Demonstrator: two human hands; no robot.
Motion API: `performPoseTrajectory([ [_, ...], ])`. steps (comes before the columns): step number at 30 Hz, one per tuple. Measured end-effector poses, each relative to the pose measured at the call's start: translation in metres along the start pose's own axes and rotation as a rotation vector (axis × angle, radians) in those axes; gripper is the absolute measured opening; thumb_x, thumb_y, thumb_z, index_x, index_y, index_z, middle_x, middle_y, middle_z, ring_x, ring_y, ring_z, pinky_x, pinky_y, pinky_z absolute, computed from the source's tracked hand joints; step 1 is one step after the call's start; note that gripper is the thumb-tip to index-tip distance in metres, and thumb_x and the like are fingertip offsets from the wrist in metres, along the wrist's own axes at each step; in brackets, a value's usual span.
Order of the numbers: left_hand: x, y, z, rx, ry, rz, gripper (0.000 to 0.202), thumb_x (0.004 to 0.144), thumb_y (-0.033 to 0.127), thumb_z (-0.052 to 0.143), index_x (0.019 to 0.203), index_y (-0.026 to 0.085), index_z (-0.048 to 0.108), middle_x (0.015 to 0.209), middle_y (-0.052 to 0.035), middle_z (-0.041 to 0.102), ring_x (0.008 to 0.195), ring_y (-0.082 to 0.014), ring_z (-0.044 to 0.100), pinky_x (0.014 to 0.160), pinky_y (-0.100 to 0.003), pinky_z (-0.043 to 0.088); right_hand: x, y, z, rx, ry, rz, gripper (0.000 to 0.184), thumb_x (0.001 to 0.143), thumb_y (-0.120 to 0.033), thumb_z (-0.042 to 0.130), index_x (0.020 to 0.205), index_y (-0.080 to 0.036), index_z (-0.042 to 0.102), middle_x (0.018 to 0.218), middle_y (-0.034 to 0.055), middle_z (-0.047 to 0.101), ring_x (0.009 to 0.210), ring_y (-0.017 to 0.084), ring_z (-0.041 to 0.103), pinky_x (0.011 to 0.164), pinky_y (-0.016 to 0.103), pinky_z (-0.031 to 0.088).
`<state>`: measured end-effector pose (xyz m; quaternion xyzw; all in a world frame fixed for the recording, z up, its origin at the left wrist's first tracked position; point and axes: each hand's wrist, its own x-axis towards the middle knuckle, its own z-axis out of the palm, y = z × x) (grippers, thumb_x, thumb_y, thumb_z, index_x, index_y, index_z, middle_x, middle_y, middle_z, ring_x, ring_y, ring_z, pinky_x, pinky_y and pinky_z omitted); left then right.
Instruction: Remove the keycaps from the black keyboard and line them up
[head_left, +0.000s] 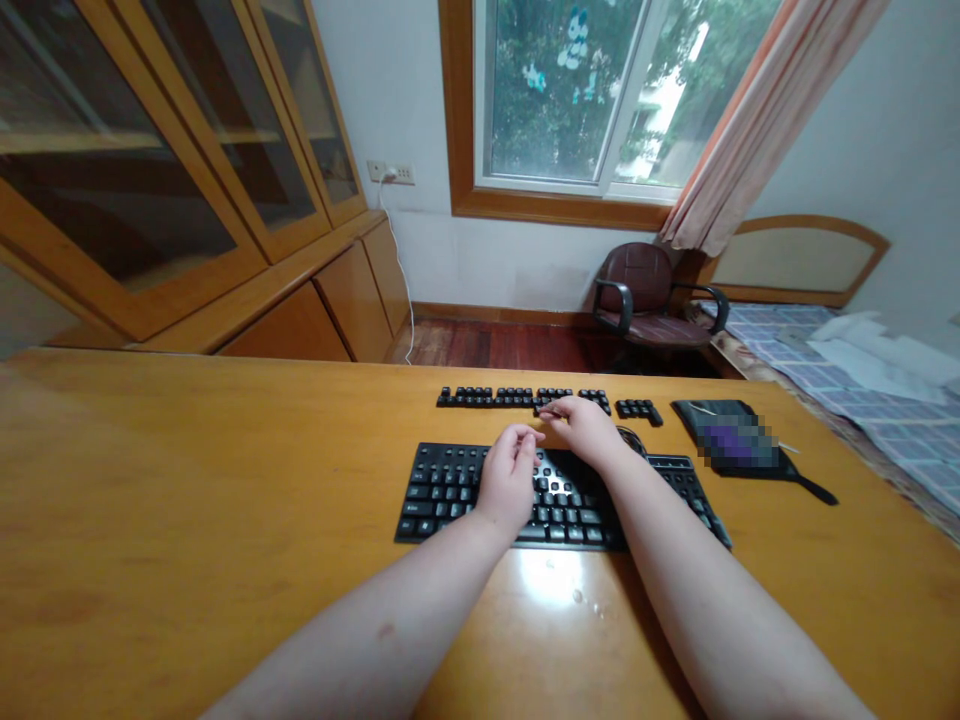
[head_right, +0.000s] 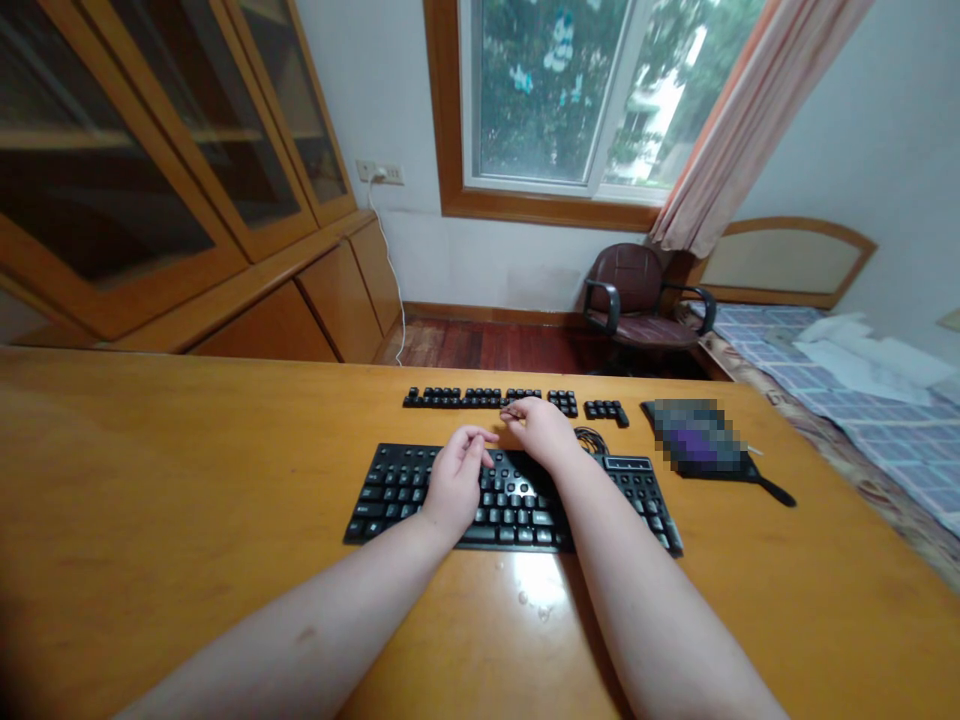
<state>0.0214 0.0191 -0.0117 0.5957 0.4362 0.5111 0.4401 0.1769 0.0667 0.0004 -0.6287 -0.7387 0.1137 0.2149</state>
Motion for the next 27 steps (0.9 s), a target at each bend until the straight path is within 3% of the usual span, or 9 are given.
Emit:
performPoseTrajectory([
  [4, -0.001, -0.002, -0.001, -0.079, 0.097, 0.041, 0.021, 0.09, 0.029, 0.037, 0.084, 0.018, 0.054, 0.065, 0.0018, 0.051, 0.061, -0.0116, 0.05, 0.063, -0.023, 0.04, -0.014, -0.001, -0.013, -0.017, -0.232, -0.087, 0.032, 0.069, -0.043, 0.067, 0.094, -0.022, 0.069, 0.097, 0.0049, 0.066, 0.089, 0.02, 0.06, 0.079, 0.027, 0.044],
  [7, -0.001, -0.003, -0.001, -0.119, 0.145, 0.058, 0.021, 0.09, 0.029, 0.037, 0.081, 0.018, 0.052, 0.072, 0.0005, 0.054, 0.061, -0.0108, 0.05, 0.063, -0.023, 0.041, -0.024, 0.0, -0.01, -0.03, -0.339, -0.122, 0.033, 0.071, -0.041, 0.066, 0.099, -0.022, 0.068, 0.098, 0.0057, 0.066, 0.09, 0.02, 0.06, 0.079, 0.027, 0.044],
  [11, -0.001, 0.001, 0.0, 0.019, 0.009, 0.074, 0.02, 0.089, 0.029, 0.037, 0.082, 0.018, 0.053, 0.077, -0.001, 0.057, 0.066, -0.0125, 0.053, 0.065, -0.024, 0.043, -0.03, 0.006, -0.008, -0.023, -0.351, -0.126, 0.028, 0.073, -0.035, 0.065, 0.099, -0.025, 0.068, 0.097, 0.0044, 0.065, 0.089, 0.018, 0.06, 0.081, 0.027, 0.044],
  [13, -0.003, 0.005, 0.001, 0.245, -0.154, 0.127, 0.016, 0.087, 0.027, 0.042, 0.083, 0.019, 0.056, 0.081, -0.0023, 0.06, 0.074, -0.0158, 0.055, 0.07, -0.028, 0.043, -0.032, 0.008, -0.013, -0.004, -0.288, -0.133, 0.023, 0.073, -0.035, 0.064, 0.093, -0.023, 0.07, 0.097, 0.0051, 0.064, 0.088, 0.018, 0.06, 0.081, 0.028, 0.044],
  [15, -0.007, 0.007, 0.002, 0.511, -0.281, 0.185, 0.01, 0.083, 0.024, 0.049, 0.083, 0.02, 0.058, 0.084, -0.0036, 0.062, 0.082, -0.0198, 0.055, 0.077, -0.033, 0.041, -0.035, 0.009, -0.02, 0.072, -0.127, -0.153, 0.021, 0.079, -0.036, 0.058, 0.088, -0.021, 0.07, 0.099, 0.0065, 0.062, 0.09, 0.018, 0.059, 0.083, 0.029, 0.044],
  [18, -0.014, 0.01, 0.005, 0.797, -0.32, 0.188, 0.009, 0.077, 0.027, 0.057, 0.08, 0.019, 0.059, 0.086, -0.0072, 0.061, 0.089, -0.0256, 0.052, 0.083, -0.042, 0.037, -0.041, 0.008, -0.029, 0.254, 0.287, -0.124, 0.033, 0.089, -0.035, 0.04, 0.078, -0.019, 0.067, 0.09, 0.0071, 0.061, 0.09, 0.018, 0.057, 0.084, 0.032, 0.043],
  [20, -0.016, 0.011, 0.004, 0.857, -0.348, 0.189, 0.015, 0.074, 0.031, 0.06, 0.083, 0.018, 0.059, 0.089, -0.009, 0.06, 0.092, -0.0275, 0.051, 0.084, -0.043, 0.037, -0.046, 0.006, -0.03, 0.334, 0.479, -0.074, 0.041, 0.091, -0.035, 0.033, 0.068, -0.018, 0.063, 0.079, 0.0062, 0.06, 0.082, 0.018, 0.058, 0.079, 0.031, 0.044],
  [22, -0.015, 0.012, 0.003, 0.848, -0.392, 0.192, 0.021, 0.072, 0.033, 0.064, 0.086, 0.018, 0.059, 0.091, -0.0097, 0.06, 0.093, -0.0284, 0.05, 0.083, -0.043, 0.038, -0.05, 0.005, -0.027, 0.36, 0.494, -0.045, 0.042, 0.091, -0.037, 0.033, 0.065, -0.018, 0.061, 0.068, 0.0044, 0.058, 0.069, 0.016, 0.057, 0.068, 0.029, 0.045],
  [27, -0.004, 0.011, -0.004, 0.783, -0.472, 0.172, 0.031, 0.064, 0.038, 0.071, 0.088, 0.019, 0.062, 0.088, -0.0075, 0.062, 0.09, -0.0276, 0.053, 0.08, -0.04, 0.041, -0.05, 0.006, -0.019, 0.312, 0.207, -0.103, 0.03, 0.087, -0.038, 0.044, 0.072, -0.018, 0.062, 0.063, 0.0011, 0.061, 0.056, 0.013, 0.055, 0.058, 0.024, 0.043],
])
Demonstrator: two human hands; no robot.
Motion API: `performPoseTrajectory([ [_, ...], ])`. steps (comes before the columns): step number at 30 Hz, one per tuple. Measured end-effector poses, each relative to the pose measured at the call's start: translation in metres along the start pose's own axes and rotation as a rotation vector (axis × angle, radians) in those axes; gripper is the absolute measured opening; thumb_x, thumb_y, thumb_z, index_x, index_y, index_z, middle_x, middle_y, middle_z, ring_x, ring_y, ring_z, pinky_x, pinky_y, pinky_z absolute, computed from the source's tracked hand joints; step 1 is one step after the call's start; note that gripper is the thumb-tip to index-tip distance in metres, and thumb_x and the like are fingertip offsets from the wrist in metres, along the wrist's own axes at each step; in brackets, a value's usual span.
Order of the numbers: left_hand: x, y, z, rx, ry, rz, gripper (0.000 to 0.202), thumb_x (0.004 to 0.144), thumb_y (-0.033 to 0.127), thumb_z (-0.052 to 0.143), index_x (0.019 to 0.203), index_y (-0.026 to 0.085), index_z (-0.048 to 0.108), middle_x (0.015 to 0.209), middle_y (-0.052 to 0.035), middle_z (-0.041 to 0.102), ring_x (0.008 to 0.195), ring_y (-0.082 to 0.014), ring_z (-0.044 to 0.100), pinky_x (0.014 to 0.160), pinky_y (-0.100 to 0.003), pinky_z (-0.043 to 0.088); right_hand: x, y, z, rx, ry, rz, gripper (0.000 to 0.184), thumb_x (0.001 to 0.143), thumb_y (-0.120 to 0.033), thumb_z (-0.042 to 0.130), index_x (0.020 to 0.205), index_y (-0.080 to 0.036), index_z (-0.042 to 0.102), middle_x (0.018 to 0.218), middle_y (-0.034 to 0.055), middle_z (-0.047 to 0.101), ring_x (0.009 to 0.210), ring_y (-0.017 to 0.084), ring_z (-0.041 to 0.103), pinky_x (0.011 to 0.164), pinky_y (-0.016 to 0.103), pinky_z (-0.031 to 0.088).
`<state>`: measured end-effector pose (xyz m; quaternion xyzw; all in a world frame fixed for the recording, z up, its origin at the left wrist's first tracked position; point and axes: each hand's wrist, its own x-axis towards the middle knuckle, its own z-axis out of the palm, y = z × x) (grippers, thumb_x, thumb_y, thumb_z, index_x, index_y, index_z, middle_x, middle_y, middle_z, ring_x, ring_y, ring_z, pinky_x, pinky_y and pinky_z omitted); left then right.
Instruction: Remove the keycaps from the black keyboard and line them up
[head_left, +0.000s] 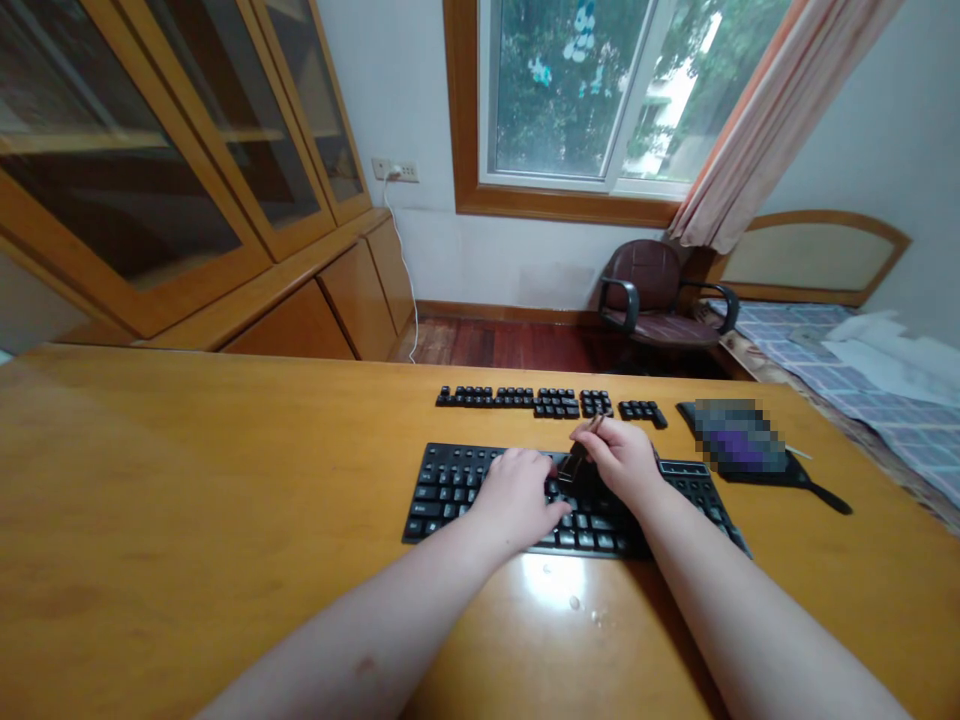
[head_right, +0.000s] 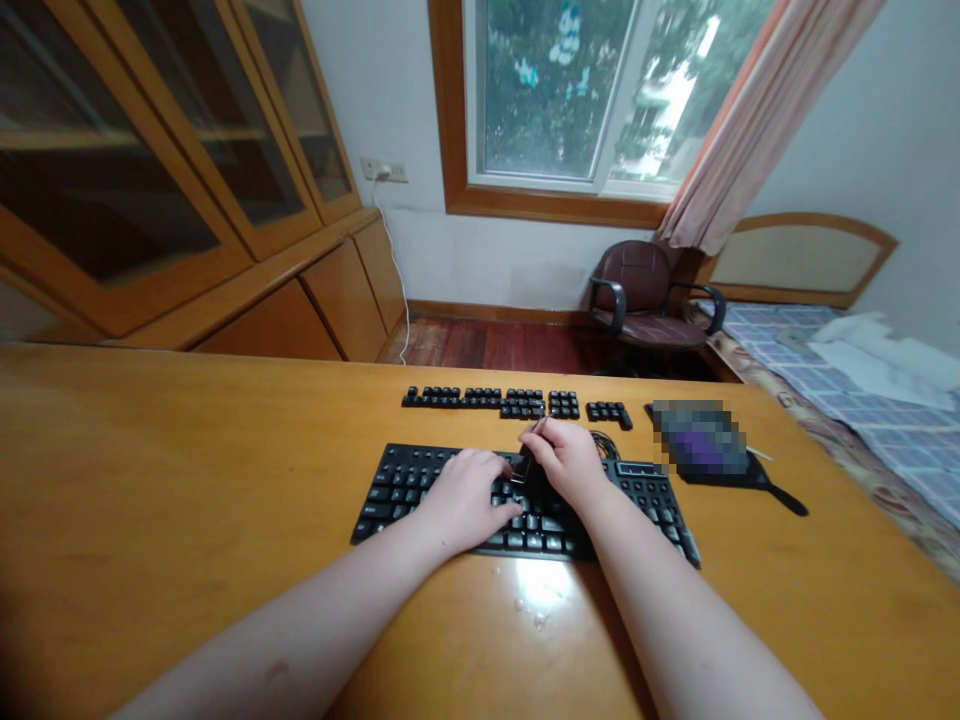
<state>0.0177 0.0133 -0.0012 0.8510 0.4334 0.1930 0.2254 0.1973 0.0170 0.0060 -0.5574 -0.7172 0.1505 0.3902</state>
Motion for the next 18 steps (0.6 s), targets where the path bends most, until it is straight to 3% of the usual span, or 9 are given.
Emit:
performPoseTrajectory([
  [4, 0.003, -0.005, 0.001, -0.017, 0.005, 0.023, 0.035, 0.062, 0.043, 0.073, 0.088, 0.021, 0.063, 0.087, -0.0059, 0.063, 0.087, -0.0266, 0.054, 0.078, -0.039, 0.042, 0.003, 0.005, 0.004, -0.097, -0.081, -0.043, 0.03, 0.087, -0.036, 0.045, 0.069, -0.018, 0.061, 0.059, 0.001, 0.06, 0.058, 0.013, 0.056, 0.06, 0.023, 0.041],
  [11, 0.003, -0.007, 0.008, 0.037, 0.03, 0.029, 0.025, 0.075, 0.041, 0.062, 0.088, 0.02, 0.064, 0.086, -0.0074, 0.063, 0.087, -0.0264, 0.054, 0.078, -0.039, 0.041, 0.001, 0.001, 0.019, -0.164, -0.246, -0.095, 0.037, 0.088, -0.036, 0.042, 0.059, -0.017, 0.056, 0.058, 0.0022, 0.06, 0.056, 0.012, 0.054, 0.056, 0.022, 0.039],
  [15, 0.003, -0.007, 0.009, 0.029, 0.049, -0.002, 0.022, 0.076, 0.039, 0.06, 0.084, 0.019, 0.063, 0.084, -0.008, 0.063, 0.085, -0.0259, 0.053, 0.077, -0.039, 0.041, -0.003, -0.001, 0.02, -0.149, -0.356, -0.261, 0.034, 0.089, -0.035, 0.04, 0.069, -0.018, 0.062, 0.064, 0.0039, 0.063, 0.062, 0.013, 0.058, 0.063, 0.023, 0.042],
  [18, 0.004, -0.007, 0.009, 0.003, 0.046, -0.011, 0.02, 0.077, 0.038, 0.059, 0.081, 0.019, 0.064, 0.082, -0.0071, 0.064, 0.084, -0.0247, 0.054, 0.076, -0.037, 0.041, -0.006, 0.0, 0.019, -0.115, -0.326, -0.338, 0.033, 0.09, -0.032, 0.038, 0.075, -0.018, 0.064, 0.07, 0.0059, 0.066, 0.067, 0.014, 0.06, 0.068, 0.026, 0.044],
])
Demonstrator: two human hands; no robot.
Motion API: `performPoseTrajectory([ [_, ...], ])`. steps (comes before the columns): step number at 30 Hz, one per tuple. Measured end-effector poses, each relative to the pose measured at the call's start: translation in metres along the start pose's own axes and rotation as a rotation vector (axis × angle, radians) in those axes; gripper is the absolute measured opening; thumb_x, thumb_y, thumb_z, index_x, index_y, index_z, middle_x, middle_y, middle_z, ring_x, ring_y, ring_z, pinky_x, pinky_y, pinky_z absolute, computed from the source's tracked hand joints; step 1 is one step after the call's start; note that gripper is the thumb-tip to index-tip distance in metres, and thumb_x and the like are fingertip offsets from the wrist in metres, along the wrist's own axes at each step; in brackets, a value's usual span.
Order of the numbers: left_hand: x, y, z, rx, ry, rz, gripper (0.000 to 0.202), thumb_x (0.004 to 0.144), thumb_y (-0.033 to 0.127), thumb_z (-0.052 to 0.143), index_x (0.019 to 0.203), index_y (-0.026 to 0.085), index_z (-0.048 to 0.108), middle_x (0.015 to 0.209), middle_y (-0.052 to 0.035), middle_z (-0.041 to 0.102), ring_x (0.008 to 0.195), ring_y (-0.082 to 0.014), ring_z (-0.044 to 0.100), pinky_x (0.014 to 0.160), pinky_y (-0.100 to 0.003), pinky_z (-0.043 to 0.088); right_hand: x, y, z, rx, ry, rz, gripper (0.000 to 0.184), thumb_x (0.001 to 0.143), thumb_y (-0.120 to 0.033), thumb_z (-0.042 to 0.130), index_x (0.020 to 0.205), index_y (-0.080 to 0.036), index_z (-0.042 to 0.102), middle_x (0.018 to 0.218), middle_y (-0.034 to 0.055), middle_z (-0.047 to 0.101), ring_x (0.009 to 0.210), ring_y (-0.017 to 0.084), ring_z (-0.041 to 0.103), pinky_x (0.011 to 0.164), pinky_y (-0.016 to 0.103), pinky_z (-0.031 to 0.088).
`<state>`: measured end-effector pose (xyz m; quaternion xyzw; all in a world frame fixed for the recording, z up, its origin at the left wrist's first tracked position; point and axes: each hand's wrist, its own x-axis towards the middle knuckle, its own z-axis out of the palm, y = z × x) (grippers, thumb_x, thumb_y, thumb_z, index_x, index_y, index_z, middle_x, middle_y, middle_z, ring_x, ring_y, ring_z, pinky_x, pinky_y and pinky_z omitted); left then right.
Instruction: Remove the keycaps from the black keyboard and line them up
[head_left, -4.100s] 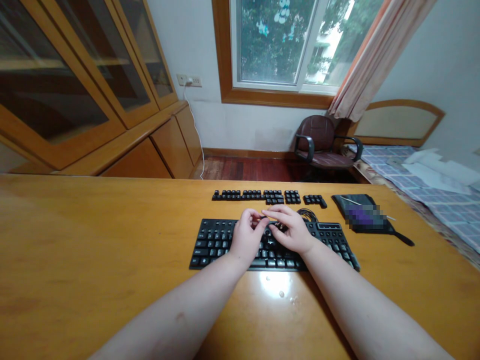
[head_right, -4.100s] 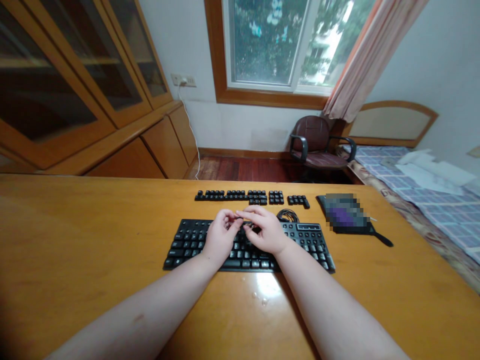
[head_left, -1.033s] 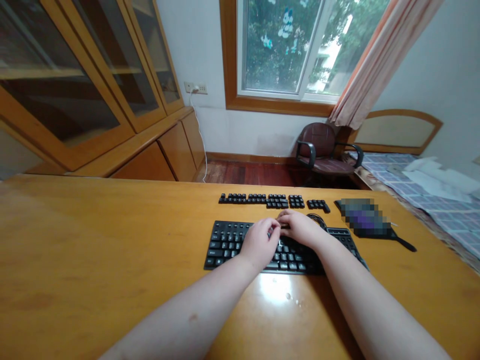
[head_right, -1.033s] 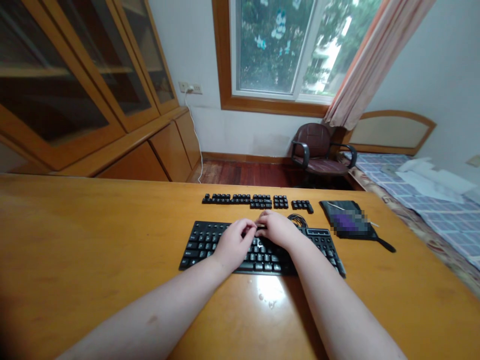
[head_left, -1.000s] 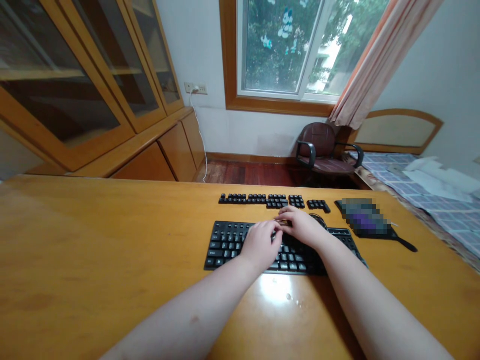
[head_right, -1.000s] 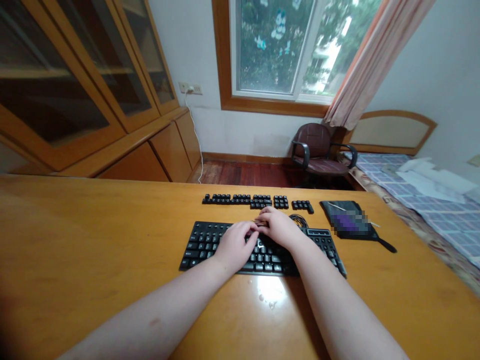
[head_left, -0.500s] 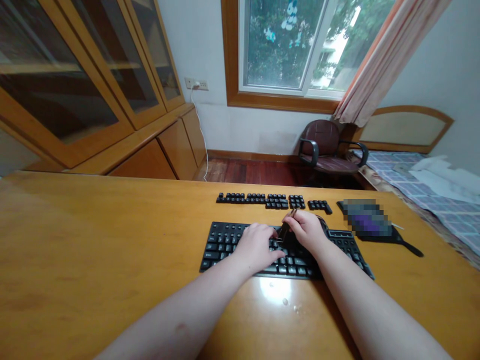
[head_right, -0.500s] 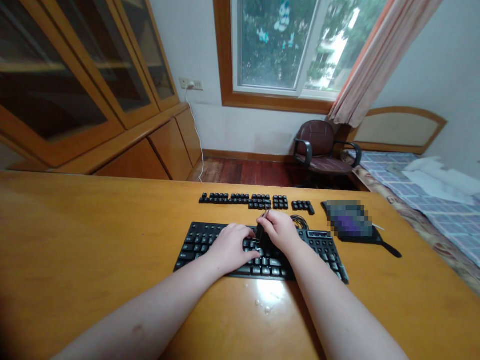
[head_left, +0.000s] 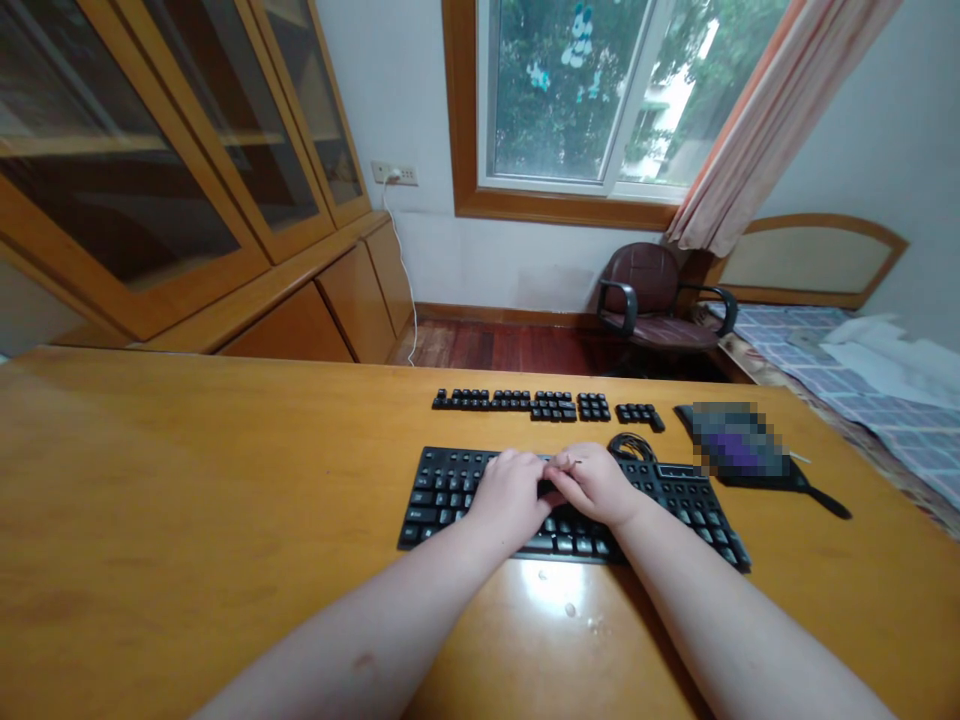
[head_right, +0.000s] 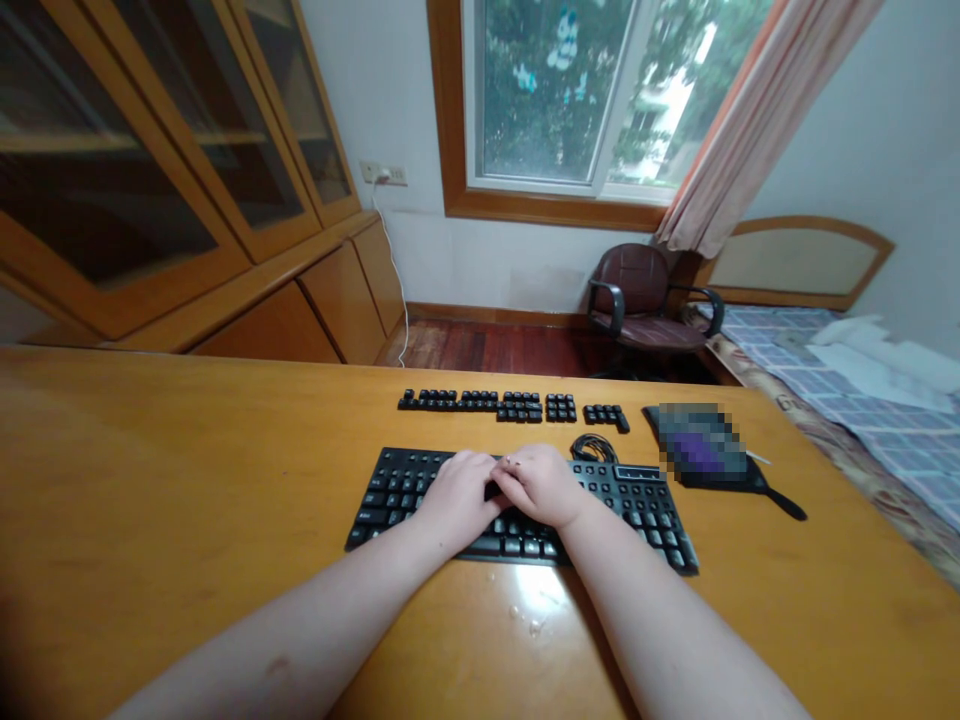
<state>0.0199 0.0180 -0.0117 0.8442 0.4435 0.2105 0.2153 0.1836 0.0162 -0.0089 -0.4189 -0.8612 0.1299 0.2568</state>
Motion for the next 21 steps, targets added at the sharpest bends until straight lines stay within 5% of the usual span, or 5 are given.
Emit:
performPoseTrajectory([
  [12, 0.0007, 0.0001, 0.0, 0.054, -0.001, 0.035, 0.015, 0.076, 0.032, 0.063, 0.086, 0.023, 0.068, 0.085, -0.0055, 0.067, 0.089, -0.0246, 0.053, 0.078, -0.037, 0.038, 0.0029, -0.005, 0.0024, 0.071, 0.142, 0.219, 0.044, 0.091, -0.035, 0.03, 0.064, -0.019, 0.06, 0.059, 0.0034, 0.061, 0.058, 0.013, 0.058, 0.062, 0.024, 0.045],
  [16, 0.0007, 0.0038, -0.0022, 0.007, 0.006, 0.015, 0.017, 0.081, 0.037, 0.056, 0.086, 0.026, 0.067, 0.086, -0.0025, 0.068, 0.086, -0.0214, 0.056, 0.076, -0.034, 0.039, 0.0031, -0.0062, -0.0017, 0.169, 0.324, 0.309, 0.046, 0.092, -0.037, 0.027, 0.064, -0.019, 0.059, 0.049, 0.0, 0.054, 0.049, 0.012, 0.054, 0.055, 0.023, 0.044],
  [21, 0.0003, 0.0058, -0.0021, -0.013, 0.039, -0.016, 0.014, 0.078, 0.036, 0.061, 0.085, 0.025, 0.066, 0.086, -0.0021, 0.068, 0.086, -0.0217, 0.058, 0.078, -0.035, 0.038, 0.001, -0.0034, -0.0032, 0.188, 0.366, 0.274, 0.044, 0.091, -0.037, 0.03, 0.065, -0.019, 0.06, 0.049, -0.0002, 0.053, 0.048, 0.013, 0.053, 0.055, 0.024, 0.044],
])
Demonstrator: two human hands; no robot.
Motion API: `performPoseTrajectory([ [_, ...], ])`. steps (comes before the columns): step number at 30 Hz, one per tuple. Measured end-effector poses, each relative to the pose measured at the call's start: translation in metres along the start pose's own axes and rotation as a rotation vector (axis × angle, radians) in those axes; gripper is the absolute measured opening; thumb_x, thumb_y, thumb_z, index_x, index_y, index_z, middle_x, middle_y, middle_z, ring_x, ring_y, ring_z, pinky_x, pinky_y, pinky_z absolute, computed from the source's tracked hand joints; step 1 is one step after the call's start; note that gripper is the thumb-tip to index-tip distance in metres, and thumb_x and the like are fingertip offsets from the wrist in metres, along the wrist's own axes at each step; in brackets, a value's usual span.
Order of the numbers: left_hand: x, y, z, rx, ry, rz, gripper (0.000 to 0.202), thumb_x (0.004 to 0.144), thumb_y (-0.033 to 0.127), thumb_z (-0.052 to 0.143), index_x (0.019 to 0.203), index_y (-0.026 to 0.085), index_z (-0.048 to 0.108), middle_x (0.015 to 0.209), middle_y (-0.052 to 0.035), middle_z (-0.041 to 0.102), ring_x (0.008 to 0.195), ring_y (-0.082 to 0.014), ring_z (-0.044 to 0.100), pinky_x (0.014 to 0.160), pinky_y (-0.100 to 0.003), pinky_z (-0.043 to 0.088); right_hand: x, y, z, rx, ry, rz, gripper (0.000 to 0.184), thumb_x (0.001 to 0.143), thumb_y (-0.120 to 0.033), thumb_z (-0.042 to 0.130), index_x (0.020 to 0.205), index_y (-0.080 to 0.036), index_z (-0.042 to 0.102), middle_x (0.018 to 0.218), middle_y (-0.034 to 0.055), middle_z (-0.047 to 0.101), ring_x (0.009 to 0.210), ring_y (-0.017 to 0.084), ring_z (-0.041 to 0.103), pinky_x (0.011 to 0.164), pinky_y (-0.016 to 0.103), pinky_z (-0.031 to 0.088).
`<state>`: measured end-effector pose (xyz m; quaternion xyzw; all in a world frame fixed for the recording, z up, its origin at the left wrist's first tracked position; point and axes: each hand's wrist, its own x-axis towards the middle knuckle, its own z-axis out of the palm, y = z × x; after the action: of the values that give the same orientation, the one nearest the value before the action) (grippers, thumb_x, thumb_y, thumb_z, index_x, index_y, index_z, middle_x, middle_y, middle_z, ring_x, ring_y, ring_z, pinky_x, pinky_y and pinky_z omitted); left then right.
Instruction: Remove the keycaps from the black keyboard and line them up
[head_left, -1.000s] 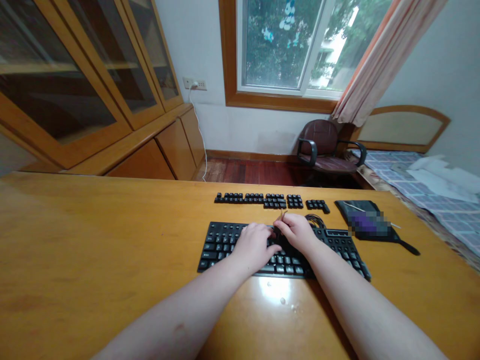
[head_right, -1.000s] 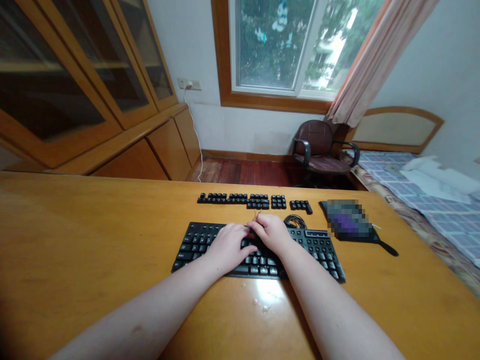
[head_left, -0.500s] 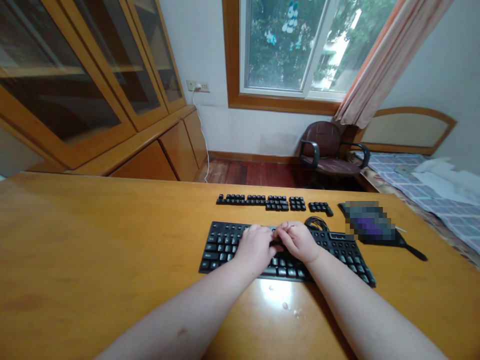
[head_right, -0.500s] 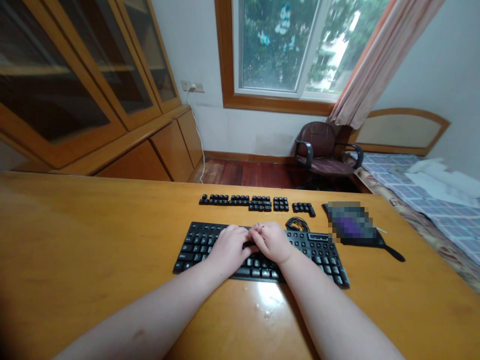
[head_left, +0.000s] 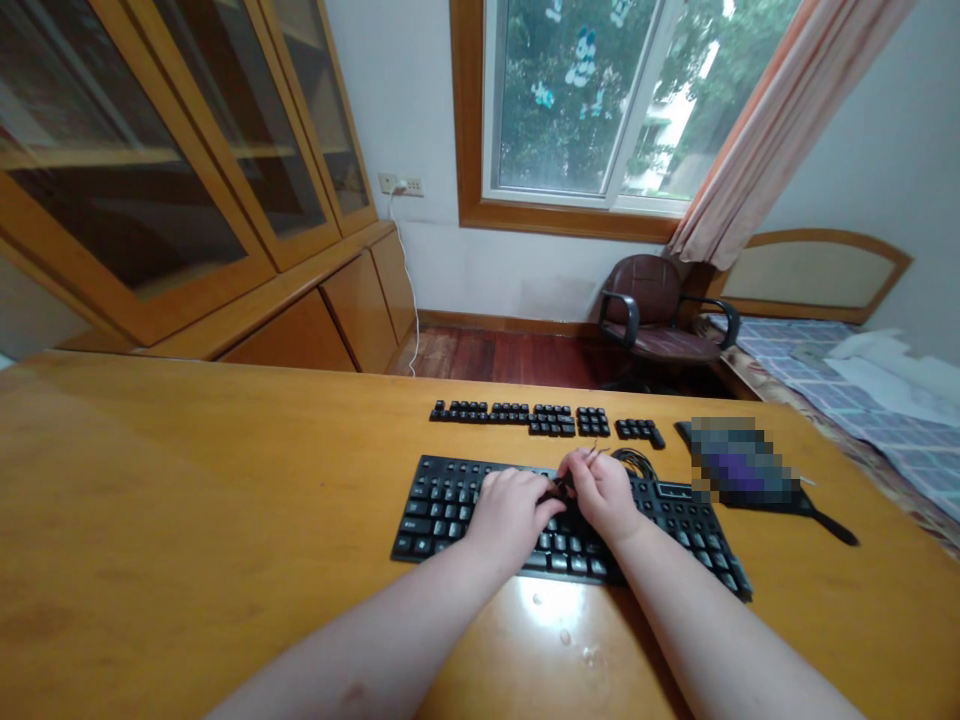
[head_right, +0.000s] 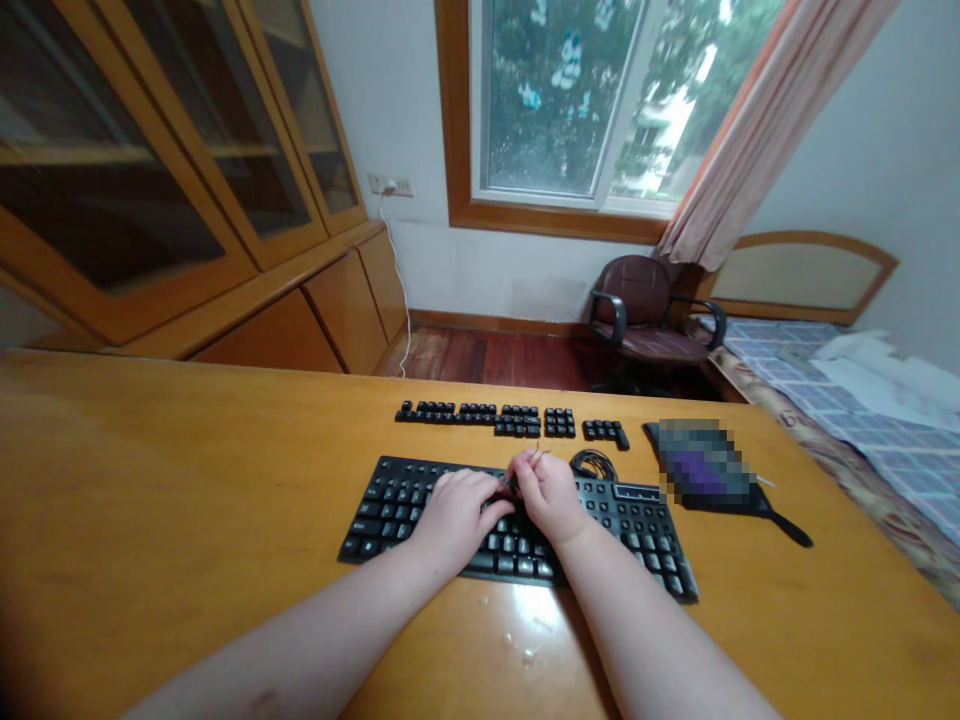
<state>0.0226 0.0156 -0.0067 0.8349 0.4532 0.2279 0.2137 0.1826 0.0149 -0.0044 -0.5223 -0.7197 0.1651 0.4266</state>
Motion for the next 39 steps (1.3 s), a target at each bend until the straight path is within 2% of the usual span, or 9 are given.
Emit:
performPoseTrajectory([
  [3, 0.0, -0.002, 0.001, -0.083, 0.019, 0.008, 0.019, 0.074, 0.034, 0.066, 0.091, 0.025, 0.065, 0.092, -0.0009, 0.069, 0.088, -0.0214, 0.059, 0.079, -0.034, 0.039, -0.002, 0.006, 0.001, 0.057, 0.062, 0.044, 0.043, 0.092, -0.037, 0.03, 0.068, -0.019, 0.062, 0.05, -0.0003, 0.053, 0.048, 0.013, 0.054, 0.055, 0.025, 0.044],
  [6, 0.0, -0.005, 0.002, -0.166, 0.034, -0.003, 0.02, 0.072, 0.031, 0.067, 0.092, 0.026, 0.066, 0.092, -0.0003, 0.069, 0.087, -0.0209, 0.06, 0.08, -0.034, 0.041, -0.005, 0.011, 0.001, 0.11, 0.063, 0.052, 0.042, 0.092, -0.038, 0.031, 0.071, -0.019, 0.062, 0.051, 0.0002, 0.053, 0.05, 0.014, 0.054, 0.055, 0.026, 0.044],
  [11, 0.002, -0.01, 0.004, -0.302, 0.072, -0.094, 0.022, 0.072, 0.027, 0.066, 0.094, 0.024, 0.067, 0.085, -0.0016, 0.068, 0.075, -0.0184, 0.06, 0.075, -0.031, 0.046, -0.006, 0.013, 0.004, 0.161, 0.092, 0.054, 0.04, 0.09, -0.042, 0.034, 0.072, -0.019, 0.061, 0.053, 0.0009, 0.055, 0.05, 0.014, 0.054, 0.055, 0.026, 0.045],
  [14, 0.002, -0.011, 0.006, -0.396, 0.114, -0.155, 0.025, 0.071, 0.026, 0.065, 0.095, 0.023, 0.065, 0.082, -0.0002, 0.066, 0.065, -0.015, 0.057, 0.067, -0.028, 0.047, 0.0, 0.011, 0.008, 0.319, 0.14, 0.237, 0.039, 0.088, -0.049, 0.038, 0.072, -0.018, 0.057, 0.047, -0.0011, 0.052, 0.042, 0.011, 0.049, 0.044, 0.023, 0.041],
  [17, 0.002, -0.011, 0.006, -0.441, 0.157, -0.142, 0.026, 0.07, 0.025, 0.066, 0.096, 0.023, 0.064, 0.082, 0.0012, 0.065, 0.065, -0.0134, 0.056, 0.066, -0.027, 0.047, 0.008, 0.01, 0.012, 0.536, 0.176, 0.451, 0.041, 0.083, -0.055, 0.043, 0.072, -0.017, 0.053, 0.04, -0.0043, 0.049, 0.03, 0.007, 0.039, 0.032, 0.018, 0.03],
  [22, 0.0, -0.01, 0.005, -0.453, 0.205, -0.085, 0.022, 0.069, 0.025, 0.068, 0.091, 0.022, 0.064, 0.082, 0.001, 0.066, 0.067, -0.0134, 0.057, 0.07, -0.027, 0.047, 0.016, 0.011, 0.014, 0.763, 0.154, 0.53, 0.04, 0.078, -0.056, 0.052, 0.071, -0.016, 0.052, 0.037, -0.0046, 0.05, 0.025, 0.004, 0.036, 0.029, 0.014, 0.025],
  [29, 0.001, -0.01, 0.005, -0.468, 0.229, -0.037, 0.017, 0.071, 0.024, 0.067, 0.087, 0.02, 0.061, 0.081, 0.0014, 0.065, 0.072, -0.0136, 0.06, 0.072, -0.027, 0.048, 0.019, 0.013, 0.015, 0.843, 0.151, 0.527, 0.037, 0.078, -0.052, 0.054, 0.071, -0.016, 0.054, 0.036, -0.0048, 0.049, 0.025, 0.004, 0.035, 0.027, 0.014, 0.025],
  [35, 0.002, -0.007, 0.003, -0.431, 0.202, -0.05, 0.025, 0.073, 0.021, 0.065, 0.098, 0.02, 0.061, 0.087, -0.0011, 0.064, 0.075, -0.0142, 0.059, 0.075, -0.028, 0.048, 0.017, 0.011, 0.013, 0.771, 0.179, 0.511, 0.039, 0.078, -0.054, 0.053, 0.071, -0.016, 0.053, 0.038, -0.0044, 0.05, 0.026, 0.006, 0.037, 0.028, 0.015, 0.026],
  [39, 0.003, -0.006, 0.002, -0.367, 0.188, -0.052, 0.022, 0.074, 0.019, 0.062, 0.096, 0.019, 0.063, 0.084, -0.0019, 0.063, 0.076, -0.0154, 0.057, 0.076, -0.03, 0.047, 0.011, 0.009, 0.01, 0.66, 0.184, 0.383, 0.039, 0.081, -0.054, 0.049, 0.071, -0.016, 0.055, 0.042, -0.0033, 0.051, 0.032, 0.007, 0.042, 0.033, 0.017, 0.031],
])
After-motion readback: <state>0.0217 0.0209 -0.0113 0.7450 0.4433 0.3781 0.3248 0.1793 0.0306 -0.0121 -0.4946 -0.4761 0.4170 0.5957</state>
